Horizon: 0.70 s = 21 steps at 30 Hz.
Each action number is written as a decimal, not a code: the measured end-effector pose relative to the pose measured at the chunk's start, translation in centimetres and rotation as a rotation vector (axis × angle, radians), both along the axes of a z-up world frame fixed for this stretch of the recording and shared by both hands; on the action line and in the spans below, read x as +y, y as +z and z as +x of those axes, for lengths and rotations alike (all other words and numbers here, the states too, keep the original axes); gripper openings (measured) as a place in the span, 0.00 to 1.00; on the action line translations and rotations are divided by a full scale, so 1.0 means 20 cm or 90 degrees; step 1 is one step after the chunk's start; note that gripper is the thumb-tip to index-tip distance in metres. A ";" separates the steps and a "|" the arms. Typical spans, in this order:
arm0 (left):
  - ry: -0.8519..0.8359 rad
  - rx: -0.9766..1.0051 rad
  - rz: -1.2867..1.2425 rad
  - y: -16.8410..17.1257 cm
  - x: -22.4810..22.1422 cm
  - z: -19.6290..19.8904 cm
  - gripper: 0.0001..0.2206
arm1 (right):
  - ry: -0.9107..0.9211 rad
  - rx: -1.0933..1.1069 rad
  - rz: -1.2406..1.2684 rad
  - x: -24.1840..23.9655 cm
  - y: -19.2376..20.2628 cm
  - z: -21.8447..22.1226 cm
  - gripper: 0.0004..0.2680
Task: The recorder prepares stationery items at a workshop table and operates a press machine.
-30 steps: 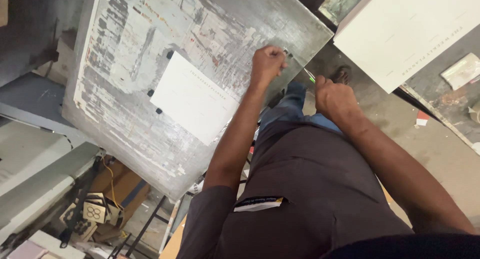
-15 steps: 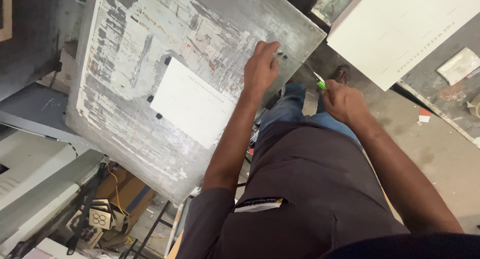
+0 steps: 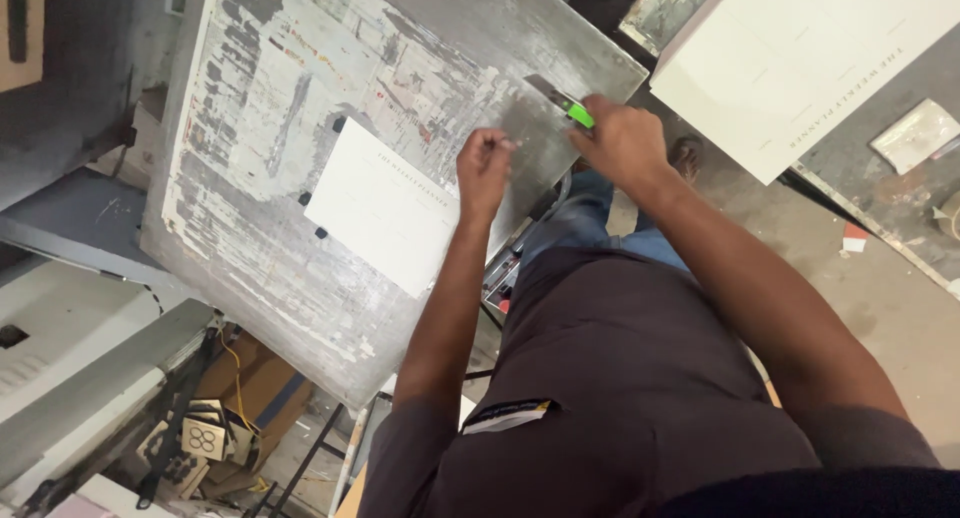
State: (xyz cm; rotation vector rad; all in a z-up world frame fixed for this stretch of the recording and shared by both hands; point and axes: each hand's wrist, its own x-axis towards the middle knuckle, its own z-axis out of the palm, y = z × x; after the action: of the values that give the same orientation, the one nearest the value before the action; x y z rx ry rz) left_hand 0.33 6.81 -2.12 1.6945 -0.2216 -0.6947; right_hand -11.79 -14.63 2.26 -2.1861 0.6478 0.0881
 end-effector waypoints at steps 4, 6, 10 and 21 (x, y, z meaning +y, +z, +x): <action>0.028 0.059 0.007 0.10 0.12 -0.10 0.02 | 0.055 -0.007 -0.058 0.02 -0.12 0.03 0.09; 0.005 0.076 -0.022 0.13 0.15 -0.15 0.02 | 0.084 -0.054 -0.056 0.00 -0.11 -0.02 0.07; -0.066 0.015 -0.006 0.19 0.14 -0.21 0.02 | 0.105 -0.081 0.014 -0.06 -0.17 -0.39 0.08; -0.325 0.025 0.029 0.23 -0.39 -0.43 0.04 | -0.318 0.300 0.107 -0.12 -0.40 -2.15 0.18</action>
State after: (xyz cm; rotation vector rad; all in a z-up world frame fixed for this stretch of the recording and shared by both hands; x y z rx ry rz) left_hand -8.29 -0.97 2.54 1.6777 -0.6274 -1.1143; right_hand -54.80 -17.03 -5.67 -1.7901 1.3795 0.3858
